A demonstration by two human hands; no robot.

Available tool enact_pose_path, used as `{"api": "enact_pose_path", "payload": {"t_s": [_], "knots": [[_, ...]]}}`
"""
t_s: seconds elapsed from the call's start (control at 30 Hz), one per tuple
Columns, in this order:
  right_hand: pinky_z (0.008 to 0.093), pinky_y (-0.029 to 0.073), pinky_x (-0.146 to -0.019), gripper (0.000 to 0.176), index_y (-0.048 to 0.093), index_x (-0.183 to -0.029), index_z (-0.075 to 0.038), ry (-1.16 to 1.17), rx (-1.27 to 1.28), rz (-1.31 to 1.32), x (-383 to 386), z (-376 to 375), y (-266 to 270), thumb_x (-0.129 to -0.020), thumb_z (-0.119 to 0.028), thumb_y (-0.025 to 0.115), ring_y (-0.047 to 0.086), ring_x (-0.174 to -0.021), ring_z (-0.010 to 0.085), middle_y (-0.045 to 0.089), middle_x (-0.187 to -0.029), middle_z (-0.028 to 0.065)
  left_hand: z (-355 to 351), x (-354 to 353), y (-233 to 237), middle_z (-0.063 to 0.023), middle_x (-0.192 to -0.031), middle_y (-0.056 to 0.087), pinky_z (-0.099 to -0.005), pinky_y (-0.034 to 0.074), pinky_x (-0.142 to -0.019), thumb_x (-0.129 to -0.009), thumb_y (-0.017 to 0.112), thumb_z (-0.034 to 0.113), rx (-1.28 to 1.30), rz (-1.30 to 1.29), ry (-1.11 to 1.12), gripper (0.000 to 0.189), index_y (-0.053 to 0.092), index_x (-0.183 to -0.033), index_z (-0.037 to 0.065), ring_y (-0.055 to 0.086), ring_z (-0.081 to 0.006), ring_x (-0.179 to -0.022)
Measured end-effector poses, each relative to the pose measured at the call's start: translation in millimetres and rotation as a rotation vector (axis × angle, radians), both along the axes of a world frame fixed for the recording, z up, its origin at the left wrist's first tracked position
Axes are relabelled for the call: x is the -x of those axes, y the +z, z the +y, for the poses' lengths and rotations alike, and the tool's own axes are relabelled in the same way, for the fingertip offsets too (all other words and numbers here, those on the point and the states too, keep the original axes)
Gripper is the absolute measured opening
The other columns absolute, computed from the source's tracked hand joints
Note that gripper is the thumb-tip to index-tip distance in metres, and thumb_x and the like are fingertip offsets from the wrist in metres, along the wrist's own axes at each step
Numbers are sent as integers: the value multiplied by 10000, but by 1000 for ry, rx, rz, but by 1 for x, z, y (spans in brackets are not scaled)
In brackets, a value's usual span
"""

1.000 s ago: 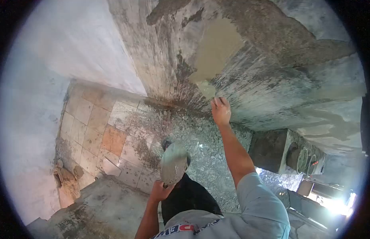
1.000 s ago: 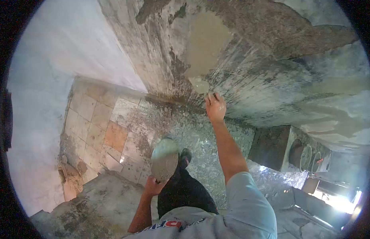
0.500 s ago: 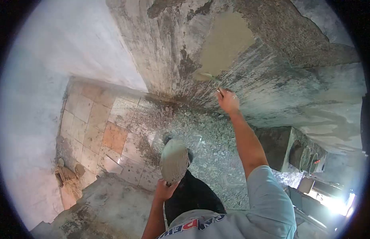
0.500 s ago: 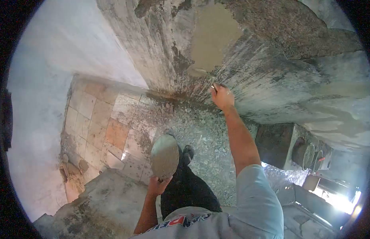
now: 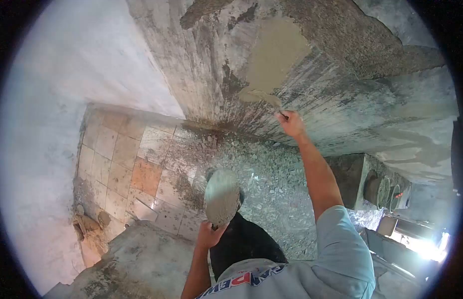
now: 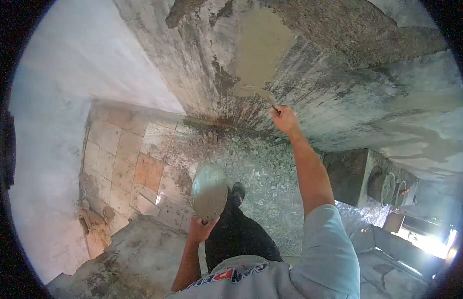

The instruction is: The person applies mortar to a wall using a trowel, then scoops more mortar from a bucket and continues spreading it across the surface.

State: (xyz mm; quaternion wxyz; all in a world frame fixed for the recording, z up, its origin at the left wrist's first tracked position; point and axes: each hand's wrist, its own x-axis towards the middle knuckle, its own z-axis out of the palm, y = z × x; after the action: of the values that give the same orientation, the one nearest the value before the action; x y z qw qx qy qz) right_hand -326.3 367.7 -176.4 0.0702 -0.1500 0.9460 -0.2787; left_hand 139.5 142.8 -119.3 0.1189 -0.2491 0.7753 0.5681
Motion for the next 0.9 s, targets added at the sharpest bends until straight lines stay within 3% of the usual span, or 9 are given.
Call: {"api": "enact_pose_path", "payload": {"t_s": [0.07,0.17,0.27,0.37,0.47,0.63,0.77,0.9], "knots": [[466,535,-728,326,711,-1055,-37,8,34,78,-9,7,-5,-970,-348,663,679,-861,416,702,-948,229,-1,-3,3,-191,-765,715,-403,514,-625,-877,762,249,-20,54,62,286,717,-964,-20,736,-243,-722],[476,535,-717,310,703,-1059,-39,89,-111,120,-23,11,23,-983,-333,642,681,-851,428,701,-926,232,-5,-15,3,-197,-788,723,-416,517,-628,-869,771,250,-11,-23,69,281,721,-970,-7,739,-298,-731],[522,551,-718,344,656,-1011,-83,129,-200,118,-30,15,24,-1024,-414,563,666,-815,458,707,-891,199,7,-32,-27,-202,-817,730,-421,525,-635,-865,774,247,-107,81,187,275,728,-987,4,736,-347,-758],[536,530,-711,329,676,-1089,-59,227,-239,202,-32,-14,27,-1012,-364,581,673,-841,456,701,-904,235,13,-33,-29,-208,-833,732,-428,533,-647,-864,773,248,-108,64,165,263,737,-971,12,727,-379,-785],[545,547,-711,374,681,-1105,-68,160,-301,181,-10,-31,6,-1018,-409,554,679,-830,456,703,-888,236,11,-21,-10,-205,-843,735,-428,536,-657,-868,769,249,-39,60,57,257,741,-964,12,732,-368,-790],[561,562,-700,398,691,-1090,-68,111,-295,216,-5,1,-30,-1011,-432,551,677,-824,478,709,-890,237,7,-19,-6,-212,-868,738,-430,542,-685,-872,763,247,-15,39,27,270,741,-979,0,736,-364,-816],[542,567,-706,392,691,-1105,-69,1,-329,132,-25,41,-37,-1002,-426,567,679,-845,470,713,-897,231,-4,-18,3,-212,-890,744,-420,549,-716,-867,769,258,-38,-17,33,287,745,-996,3,744,-353,-847],[524,567,-724,346,688,-1122,-83,101,-368,125,-29,67,-12,-999,-388,580,682,-883,450,717,-956,209,1,-22,-7,-207,-876,746,-411,552,-706,-863,777,256,-24,-111,94,288,745,-1003,6,752,-329,-833]]}}
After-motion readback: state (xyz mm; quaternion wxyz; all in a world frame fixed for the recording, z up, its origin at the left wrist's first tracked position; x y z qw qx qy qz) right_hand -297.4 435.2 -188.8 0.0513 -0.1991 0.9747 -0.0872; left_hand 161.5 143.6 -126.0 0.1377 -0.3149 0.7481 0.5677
